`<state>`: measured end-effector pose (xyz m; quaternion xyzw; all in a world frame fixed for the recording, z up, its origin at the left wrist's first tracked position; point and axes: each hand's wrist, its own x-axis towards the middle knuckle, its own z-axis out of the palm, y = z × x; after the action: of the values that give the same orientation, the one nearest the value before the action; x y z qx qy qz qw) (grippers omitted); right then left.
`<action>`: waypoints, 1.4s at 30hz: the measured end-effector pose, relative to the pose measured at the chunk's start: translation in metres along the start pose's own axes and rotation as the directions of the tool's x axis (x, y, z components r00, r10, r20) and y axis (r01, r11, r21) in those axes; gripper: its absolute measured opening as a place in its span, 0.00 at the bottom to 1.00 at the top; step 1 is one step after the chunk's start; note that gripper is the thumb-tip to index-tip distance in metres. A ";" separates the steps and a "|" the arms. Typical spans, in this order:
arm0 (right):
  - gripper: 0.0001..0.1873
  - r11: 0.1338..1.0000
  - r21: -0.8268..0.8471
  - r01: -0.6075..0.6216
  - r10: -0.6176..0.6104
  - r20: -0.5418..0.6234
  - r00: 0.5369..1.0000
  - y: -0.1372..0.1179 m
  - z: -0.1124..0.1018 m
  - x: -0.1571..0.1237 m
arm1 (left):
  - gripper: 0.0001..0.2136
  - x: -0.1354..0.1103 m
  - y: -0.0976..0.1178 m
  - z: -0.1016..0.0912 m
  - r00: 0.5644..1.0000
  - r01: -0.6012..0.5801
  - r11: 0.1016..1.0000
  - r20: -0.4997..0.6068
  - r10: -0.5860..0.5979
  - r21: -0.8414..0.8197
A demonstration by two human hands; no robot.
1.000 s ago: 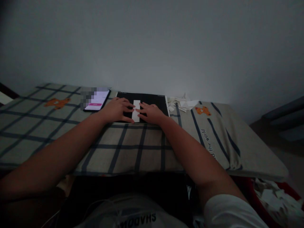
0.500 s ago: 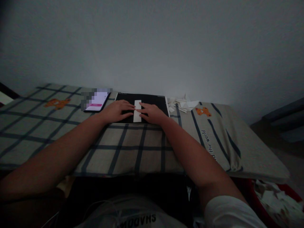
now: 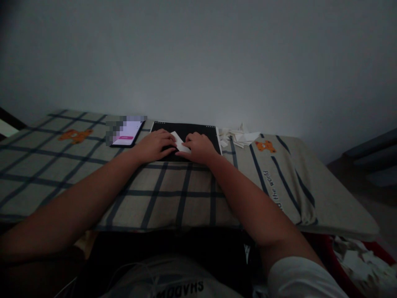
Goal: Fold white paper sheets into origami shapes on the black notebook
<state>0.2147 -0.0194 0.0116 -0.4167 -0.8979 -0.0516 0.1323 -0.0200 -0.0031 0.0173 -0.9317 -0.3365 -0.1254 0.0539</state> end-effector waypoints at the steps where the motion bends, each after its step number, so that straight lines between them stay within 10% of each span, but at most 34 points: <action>1: 0.30 1.000 0.001 0.010 -0.010 0.009 1.000 0.001 0.001 0.000 | 0.16 0.000 0.000 0.000 1.000 -0.003 1.000 -0.007 0.003 -0.007; 32: 0.21 0.998 0.047 -0.032 0.031 0.034 0.999 0.009 0.000 0.002 | 0.22 0.001 0.000 0.003 0.988 0.141 0.981 0.040 -0.147 0.130; 42: 0.18 0.938 0.267 -0.220 0.244 -0.061 0.968 0.013 0.008 0.005 | 0.25 -0.001 0.008 0.001 0.965 0.158 0.982 -0.227 -0.131 0.105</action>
<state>0.2197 -0.0058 0.0055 -0.4960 -0.8343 0.0625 0.2325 -0.0155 -0.0101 0.0158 -0.8802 -0.4026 -0.2099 0.1382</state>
